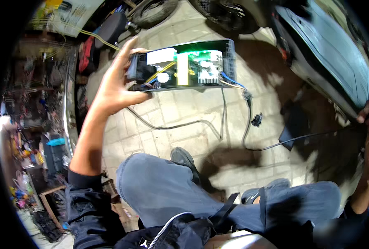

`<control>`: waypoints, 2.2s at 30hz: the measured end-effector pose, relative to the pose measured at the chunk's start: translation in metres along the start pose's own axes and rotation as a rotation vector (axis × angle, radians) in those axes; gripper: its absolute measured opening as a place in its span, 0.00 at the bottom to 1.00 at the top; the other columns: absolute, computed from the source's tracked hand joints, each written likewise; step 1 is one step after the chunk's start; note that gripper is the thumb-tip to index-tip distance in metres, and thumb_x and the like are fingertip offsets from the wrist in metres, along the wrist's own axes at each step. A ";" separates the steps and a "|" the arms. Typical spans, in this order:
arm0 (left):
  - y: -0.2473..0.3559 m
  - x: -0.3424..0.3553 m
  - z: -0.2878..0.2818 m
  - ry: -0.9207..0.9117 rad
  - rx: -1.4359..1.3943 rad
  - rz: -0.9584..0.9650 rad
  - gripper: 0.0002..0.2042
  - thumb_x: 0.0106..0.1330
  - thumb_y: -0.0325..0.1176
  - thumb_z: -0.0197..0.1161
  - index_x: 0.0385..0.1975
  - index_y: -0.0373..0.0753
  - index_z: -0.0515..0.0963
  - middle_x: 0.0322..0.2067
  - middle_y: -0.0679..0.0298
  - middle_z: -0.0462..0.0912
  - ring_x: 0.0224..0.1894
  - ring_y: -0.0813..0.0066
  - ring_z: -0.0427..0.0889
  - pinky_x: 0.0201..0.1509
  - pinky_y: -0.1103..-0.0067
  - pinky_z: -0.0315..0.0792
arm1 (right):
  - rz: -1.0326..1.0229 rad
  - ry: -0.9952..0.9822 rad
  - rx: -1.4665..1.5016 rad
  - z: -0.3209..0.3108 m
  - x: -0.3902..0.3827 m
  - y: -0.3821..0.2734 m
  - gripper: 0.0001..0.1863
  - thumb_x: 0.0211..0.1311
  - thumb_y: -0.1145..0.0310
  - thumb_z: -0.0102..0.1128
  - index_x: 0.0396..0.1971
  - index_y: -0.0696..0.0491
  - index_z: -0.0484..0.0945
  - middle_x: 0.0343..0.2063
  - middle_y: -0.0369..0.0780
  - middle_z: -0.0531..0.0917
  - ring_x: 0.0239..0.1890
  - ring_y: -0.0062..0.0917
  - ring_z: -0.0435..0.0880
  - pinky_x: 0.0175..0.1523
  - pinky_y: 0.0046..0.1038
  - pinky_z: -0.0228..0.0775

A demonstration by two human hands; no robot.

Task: The person solders components on a circuit board, connects wires to a terminal block, and tests a battery controller module inside a scooter.

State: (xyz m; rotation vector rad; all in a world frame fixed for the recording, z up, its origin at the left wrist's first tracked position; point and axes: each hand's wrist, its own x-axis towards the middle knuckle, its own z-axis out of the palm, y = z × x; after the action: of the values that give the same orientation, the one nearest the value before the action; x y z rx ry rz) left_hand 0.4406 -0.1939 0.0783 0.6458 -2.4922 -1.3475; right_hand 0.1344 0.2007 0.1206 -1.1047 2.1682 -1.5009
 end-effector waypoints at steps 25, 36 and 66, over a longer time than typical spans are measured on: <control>-0.097 -0.198 -0.498 1.039 0.495 -0.036 0.51 0.39 0.33 0.77 0.69 0.44 0.55 0.63 0.56 0.65 0.65 0.66 0.63 0.67 0.74 0.56 | -0.786 -0.074 0.216 0.441 0.361 -0.377 0.17 0.69 0.55 0.53 0.40 0.55 0.78 0.35 0.36 0.83 0.39 0.18 0.82 0.45 0.22 0.73; -0.277 -0.285 -0.544 1.311 0.430 -0.456 0.53 0.35 0.30 0.76 0.68 0.39 0.55 0.62 0.50 0.65 0.63 0.63 0.67 0.66 0.75 0.60 | -0.945 -0.608 0.325 0.792 0.388 -0.427 0.14 0.65 0.63 0.59 0.34 0.62 0.75 0.24 0.36 0.78 0.29 0.16 0.73 0.37 0.23 0.68; -0.519 -0.359 -0.591 1.659 0.078 -0.587 0.55 0.37 0.16 0.68 0.70 0.34 0.42 0.63 0.50 0.60 0.64 0.61 0.63 0.68 0.72 0.55 | -0.537 -0.921 -0.150 1.293 0.593 -0.402 0.15 0.55 0.64 0.64 0.38 0.58 0.80 0.29 0.46 0.83 0.29 0.33 0.82 0.38 0.30 0.73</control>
State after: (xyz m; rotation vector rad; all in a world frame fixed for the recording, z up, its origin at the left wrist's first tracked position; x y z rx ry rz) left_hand 1.1318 -0.7016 -0.0305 1.6395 -0.9764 -0.3148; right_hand 0.6979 -1.1634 0.0452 -2.0239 1.3932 -0.6959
